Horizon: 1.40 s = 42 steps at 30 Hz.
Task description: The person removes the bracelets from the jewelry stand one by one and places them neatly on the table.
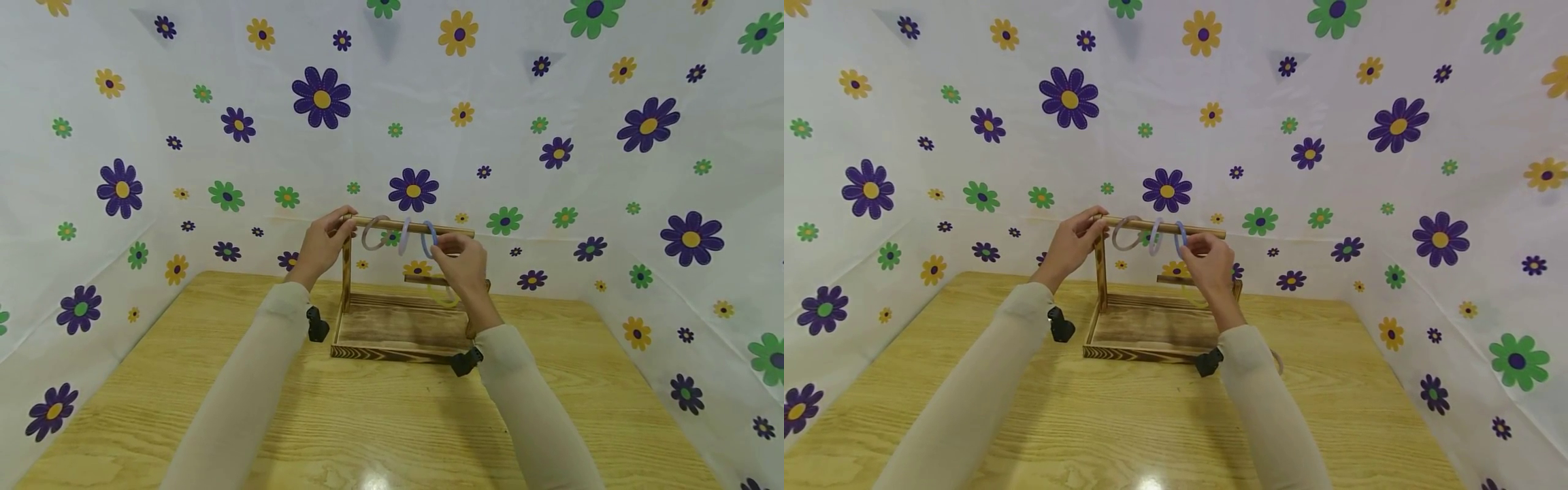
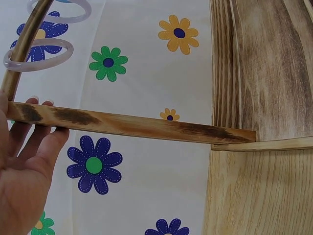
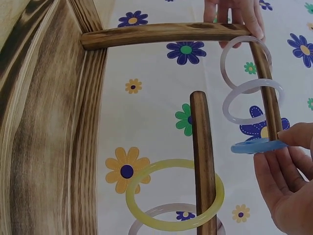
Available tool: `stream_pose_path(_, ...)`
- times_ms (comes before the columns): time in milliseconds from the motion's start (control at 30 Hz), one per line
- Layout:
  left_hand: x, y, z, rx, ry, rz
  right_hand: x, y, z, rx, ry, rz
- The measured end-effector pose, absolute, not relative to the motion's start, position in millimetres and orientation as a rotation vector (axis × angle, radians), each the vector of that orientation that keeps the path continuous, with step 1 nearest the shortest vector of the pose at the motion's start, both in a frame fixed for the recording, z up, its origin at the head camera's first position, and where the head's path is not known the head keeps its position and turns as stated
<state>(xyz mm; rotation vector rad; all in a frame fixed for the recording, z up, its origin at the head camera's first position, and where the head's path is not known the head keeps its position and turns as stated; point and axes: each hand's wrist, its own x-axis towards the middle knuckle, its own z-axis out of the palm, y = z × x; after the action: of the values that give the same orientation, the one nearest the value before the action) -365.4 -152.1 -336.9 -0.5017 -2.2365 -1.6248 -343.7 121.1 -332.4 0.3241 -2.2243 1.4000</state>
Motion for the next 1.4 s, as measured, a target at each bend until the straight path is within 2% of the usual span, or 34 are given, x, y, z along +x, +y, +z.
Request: stream_pose_path(1400,-368.3,-153.3,-339.3,-0.471,-2.262,-1.581,-341.1,148.5,-333.9,0.273,-2.173,1.346)
